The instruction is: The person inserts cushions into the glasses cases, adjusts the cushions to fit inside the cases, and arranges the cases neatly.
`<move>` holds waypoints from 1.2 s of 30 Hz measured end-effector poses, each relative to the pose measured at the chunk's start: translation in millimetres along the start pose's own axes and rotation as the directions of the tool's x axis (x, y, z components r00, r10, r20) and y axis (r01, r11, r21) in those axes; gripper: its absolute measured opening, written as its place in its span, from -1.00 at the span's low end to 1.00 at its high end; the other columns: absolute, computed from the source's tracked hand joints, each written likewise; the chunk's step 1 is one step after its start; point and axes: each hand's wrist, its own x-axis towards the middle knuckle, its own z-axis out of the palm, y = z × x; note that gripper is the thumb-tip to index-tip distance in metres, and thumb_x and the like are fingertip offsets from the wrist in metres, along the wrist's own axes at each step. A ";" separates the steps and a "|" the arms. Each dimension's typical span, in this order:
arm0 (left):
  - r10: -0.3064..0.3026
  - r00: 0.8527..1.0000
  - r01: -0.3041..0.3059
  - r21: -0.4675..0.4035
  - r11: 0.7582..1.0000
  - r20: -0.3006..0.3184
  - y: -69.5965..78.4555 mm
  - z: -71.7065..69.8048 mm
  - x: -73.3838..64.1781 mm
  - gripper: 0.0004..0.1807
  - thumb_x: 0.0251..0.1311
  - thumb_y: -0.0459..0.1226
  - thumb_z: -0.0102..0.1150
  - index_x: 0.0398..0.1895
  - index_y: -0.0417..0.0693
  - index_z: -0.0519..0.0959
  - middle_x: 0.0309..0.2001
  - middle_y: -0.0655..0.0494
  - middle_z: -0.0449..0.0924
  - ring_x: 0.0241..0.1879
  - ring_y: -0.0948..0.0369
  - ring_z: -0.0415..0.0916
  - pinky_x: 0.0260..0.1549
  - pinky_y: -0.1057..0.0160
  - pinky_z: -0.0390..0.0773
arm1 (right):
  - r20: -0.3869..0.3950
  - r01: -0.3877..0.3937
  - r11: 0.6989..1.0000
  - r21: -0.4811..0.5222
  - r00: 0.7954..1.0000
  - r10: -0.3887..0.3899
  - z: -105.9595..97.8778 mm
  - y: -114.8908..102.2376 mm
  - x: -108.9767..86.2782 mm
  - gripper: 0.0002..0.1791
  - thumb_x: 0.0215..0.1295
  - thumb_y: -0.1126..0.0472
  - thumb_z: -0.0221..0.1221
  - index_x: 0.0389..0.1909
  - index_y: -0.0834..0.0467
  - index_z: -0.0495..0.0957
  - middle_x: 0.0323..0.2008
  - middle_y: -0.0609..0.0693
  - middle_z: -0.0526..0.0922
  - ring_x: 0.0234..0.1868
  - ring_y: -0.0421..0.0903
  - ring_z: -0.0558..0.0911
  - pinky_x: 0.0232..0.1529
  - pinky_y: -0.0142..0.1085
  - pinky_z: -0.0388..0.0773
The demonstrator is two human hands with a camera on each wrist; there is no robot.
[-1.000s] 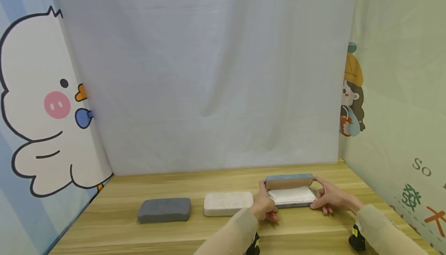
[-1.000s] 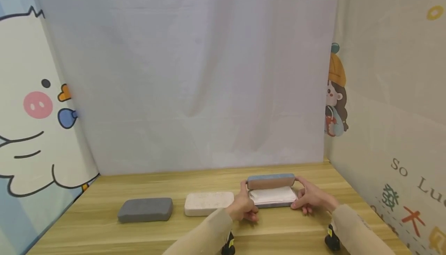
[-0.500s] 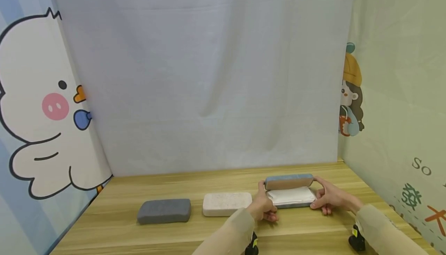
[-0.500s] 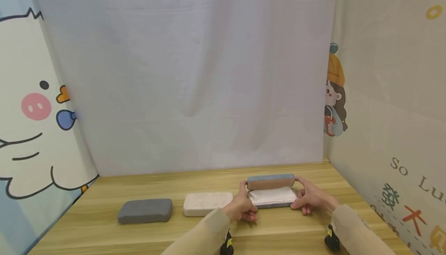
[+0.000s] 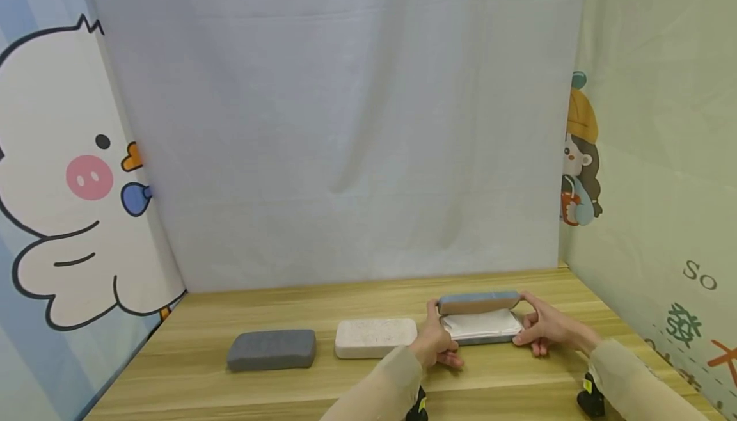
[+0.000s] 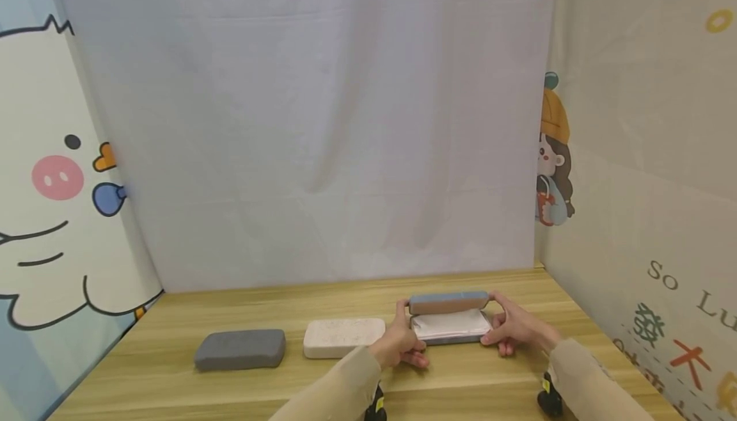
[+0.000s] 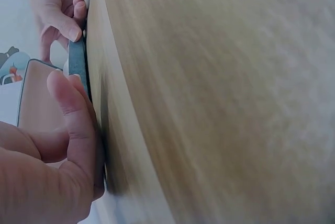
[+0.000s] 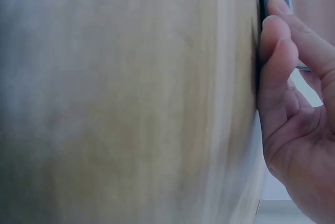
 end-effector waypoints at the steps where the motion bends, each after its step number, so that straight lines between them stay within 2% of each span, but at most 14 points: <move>1: -0.001 1.000 0.001 0.001 1.000 -0.003 0.3 0.3 -0.7 -0.01 -0.05 -0.80 0.00 0.37 0.14 0.00 -0.35 -0.29 0.41 -0.84 0.19 0.43 -0.72 0.23 0.67 | -0.004 -0.001 1.000 0.002 1.000 0.001 0.0 0.3 -0.5 0.02 0.20 0.35 0.27 0.32 0.28 -0.37 -0.57 -0.06 0.44 -0.71 -0.29 0.55 -0.71 -0.47 0.54; 4: 0.004 1.000 -0.004 -0.002 1.000 -0.003 1.0 0.9 -1.6 -0.02 -0.06 -0.80 -0.02 0.37 0.13 0.00 -0.37 -0.26 0.40 -0.85 0.20 0.41 -0.75 0.26 0.65 | -0.014 -0.004 1.000 0.001 1.000 0.004 0.0 1.0 -2.1 0.07 0.20 0.34 0.27 0.34 0.29 -0.44 -0.56 -0.05 0.43 -0.71 -0.28 0.56 -0.69 -0.47 0.55; 6: 0.009 1.000 -0.009 -0.004 1.000 -0.004 0.8 1.2 -1.5 -0.03 -0.07 -0.81 -0.03 0.36 0.12 0.01 -0.41 -0.22 0.40 -0.86 0.20 0.40 -0.76 0.26 0.65 | -0.017 -0.001 1.000 -0.001 1.000 0.001 0.1 1.4 -2.6 0.04 0.20 0.33 0.27 0.33 0.29 -0.41 -0.55 -0.05 0.43 -0.70 -0.28 0.56 -0.68 -0.46 0.57; 17: 0.055 0.998 -0.055 0.008 0.998 -0.017 0.3 5.4 -3.1 -0.05 -0.13 -0.82 -0.04 0.33 0.05 0.04 -0.45 -0.16 0.35 -0.84 0.19 0.42 -0.71 0.19 0.69 | -0.022 0.022 1.000 -0.018 1.000 -0.022 0.5 1.2 -6.1 -0.24 0.24 0.32 0.24 0.13 0.26 -0.18 -0.56 -0.04 0.42 -0.68 -0.23 0.58 -0.67 -0.37 0.62; 21: 0.068 0.997 -0.068 0.006 0.998 -0.021 -0.3 6.9 -2.1 -0.07 -0.13 -0.81 -0.05 0.32 0.01 0.05 -0.38 -0.21 0.33 -0.83 0.19 0.41 -0.75 0.24 0.66 | -0.018 0.050 0.999 -0.013 0.999 -0.051 2.2 0.7 -8.1 -0.27 0.27 0.33 0.21 0.18 0.31 -0.14 -0.56 -0.02 0.43 -0.69 -0.22 0.58 -0.69 -0.37 0.61; 24: 0.081 0.996 -0.081 0.021 0.997 -0.040 -0.4 7.4 -0.4 -0.12 -0.12 -0.81 -0.07 0.30 -0.03 0.09 -0.29 -0.35 0.34 -0.81 0.17 0.44 -0.78 0.28 0.62 | -0.028 0.067 0.998 -0.020 0.997 -0.067 4.0 -0.2 -8.7 -0.23 0.28 0.34 0.20 0.29 0.35 -0.12 -0.55 -0.01 0.45 -0.69 -0.21 0.58 -0.69 -0.36 0.62; 28: 0.083 0.995 -0.080 0.051 0.995 -0.060 -0.7 8.0 0.3 -0.12 -0.14 -0.82 -0.09 0.29 -0.04 0.12 -0.17 -0.56 0.33 -0.76 0.03 0.55 -0.77 0.25 0.64 | -0.061 0.064 0.996 -0.059 0.996 -0.068 6.8 -1.4 -10.1 -0.20 0.25 0.33 0.23 0.34 0.37 -0.07 -0.55 0.01 0.47 -0.69 -0.20 0.58 -0.69 -0.31 0.63; 30: 0.078 0.995 -0.075 0.065 0.995 -0.058 -0.9 8.9 0.2 -0.09 -0.16 -0.82 -0.09 0.30 -0.03 0.11 -0.17 -0.57 0.33 -0.73 -0.05 0.60 -0.75 0.21 0.66 | -0.074 0.052 0.995 -0.086 0.996 -0.059 7.6 -2.7 -11.5 -0.18 0.23 0.32 0.26 0.34 0.36 -0.06 -0.56 0.02 0.47 -0.70 -0.20 0.57 -0.69 -0.30 0.63; 33: 0.086 0.996 -0.084 0.076 0.994 -0.031 -0.6 9.6 -1.8 -0.08 -0.14 -0.81 -0.11 0.33 0.01 0.07 -0.31 -0.50 0.39 -0.67 -0.15 0.63 -0.71 0.16 0.68 | -0.087 0.027 0.990 -0.136 0.995 -0.039 7.4 -6.9 -13.5 -0.16 0.21 0.29 0.28 0.34 0.36 -0.04 -0.58 0.03 0.47 -0.71 -0.19 0.57 -0.70 -0.28 0.62; 36: 0.144 0.989 -0.146 0.110 0.983 0.027 3.1 5.0 -6.1 -0.11 -0.06 -0.75 -0.10 0.35 0.03 0.03 -0.45 -0.45 0.44 -0.67 -0.17 0.62 -0.70 0.10 0.69 | -0.123 0.004 0.978 -0.207 0.992 -0.030 6.4 -14.5 -14.2 -0.16 0.23 0.22 0.28 0.36 0.39 -0.01 -0.55 0.08 0.51 -0.74 -0.15 0.55 -0.72 -0.20 0.62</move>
